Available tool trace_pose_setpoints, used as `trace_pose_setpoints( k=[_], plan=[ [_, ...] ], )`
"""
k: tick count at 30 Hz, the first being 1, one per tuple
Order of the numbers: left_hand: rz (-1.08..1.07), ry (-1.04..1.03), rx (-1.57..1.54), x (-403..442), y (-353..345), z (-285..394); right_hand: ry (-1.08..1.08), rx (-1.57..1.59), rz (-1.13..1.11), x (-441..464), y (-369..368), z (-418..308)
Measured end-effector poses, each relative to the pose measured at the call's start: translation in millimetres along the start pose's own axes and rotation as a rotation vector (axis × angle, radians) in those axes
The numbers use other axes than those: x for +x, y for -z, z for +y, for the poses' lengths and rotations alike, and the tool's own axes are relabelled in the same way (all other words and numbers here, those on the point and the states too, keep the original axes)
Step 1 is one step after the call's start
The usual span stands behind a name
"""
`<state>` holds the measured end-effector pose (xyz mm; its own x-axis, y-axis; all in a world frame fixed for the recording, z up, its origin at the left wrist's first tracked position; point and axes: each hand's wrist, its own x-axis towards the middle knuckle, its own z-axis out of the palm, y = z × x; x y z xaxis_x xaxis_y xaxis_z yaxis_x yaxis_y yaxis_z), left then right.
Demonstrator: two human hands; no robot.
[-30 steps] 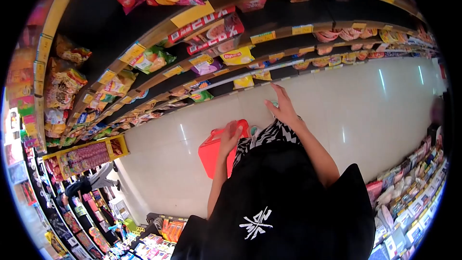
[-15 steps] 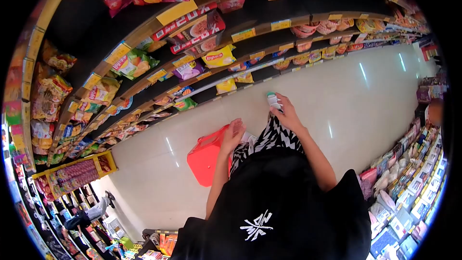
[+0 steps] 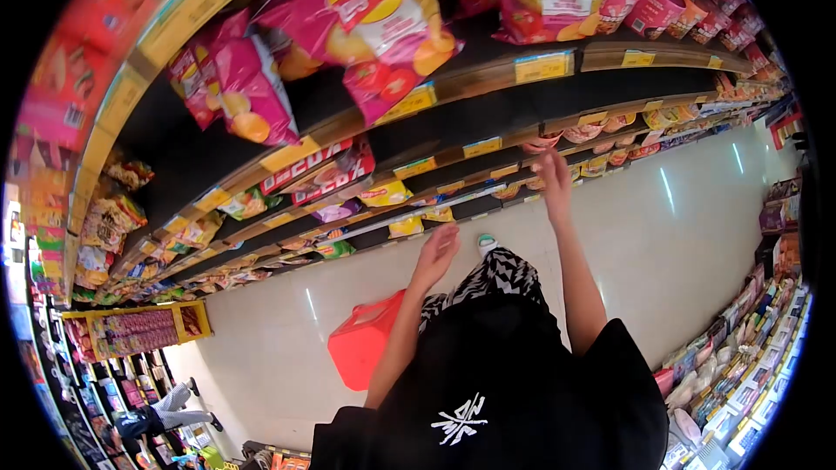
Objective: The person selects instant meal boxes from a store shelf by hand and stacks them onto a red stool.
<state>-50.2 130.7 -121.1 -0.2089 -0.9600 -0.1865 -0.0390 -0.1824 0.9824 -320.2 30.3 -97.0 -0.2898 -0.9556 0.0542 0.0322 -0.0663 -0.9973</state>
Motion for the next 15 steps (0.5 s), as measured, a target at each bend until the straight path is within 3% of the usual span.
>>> trace_pose_setpoints(
  k=[7, 12, 13, 15],
  plan=[
    [-0.059, -0.226, -0.07, 133.3, -85.3, 97.0, 0.026, 0.261, 0.145, 133.9, 45.6, -46.7],
    [-0.042, -0.34, -0.104, 203.1, -136.2, 127.9, 0.059, 0.362, 0.141, 209.4, 54.7, -22.2],
    [-0.043, -0.277, -0.123, 216.0, -142.0, 130.6, 0.069, 0.451, 0.182, 220.4, 53.8, -14.1],
    [-0.059, -0.25, -0.052, 233.3, -151.9, 149.8, 0.174, 0.257, 0.198, 223.7, 52.9, -21.9]
  ],
)
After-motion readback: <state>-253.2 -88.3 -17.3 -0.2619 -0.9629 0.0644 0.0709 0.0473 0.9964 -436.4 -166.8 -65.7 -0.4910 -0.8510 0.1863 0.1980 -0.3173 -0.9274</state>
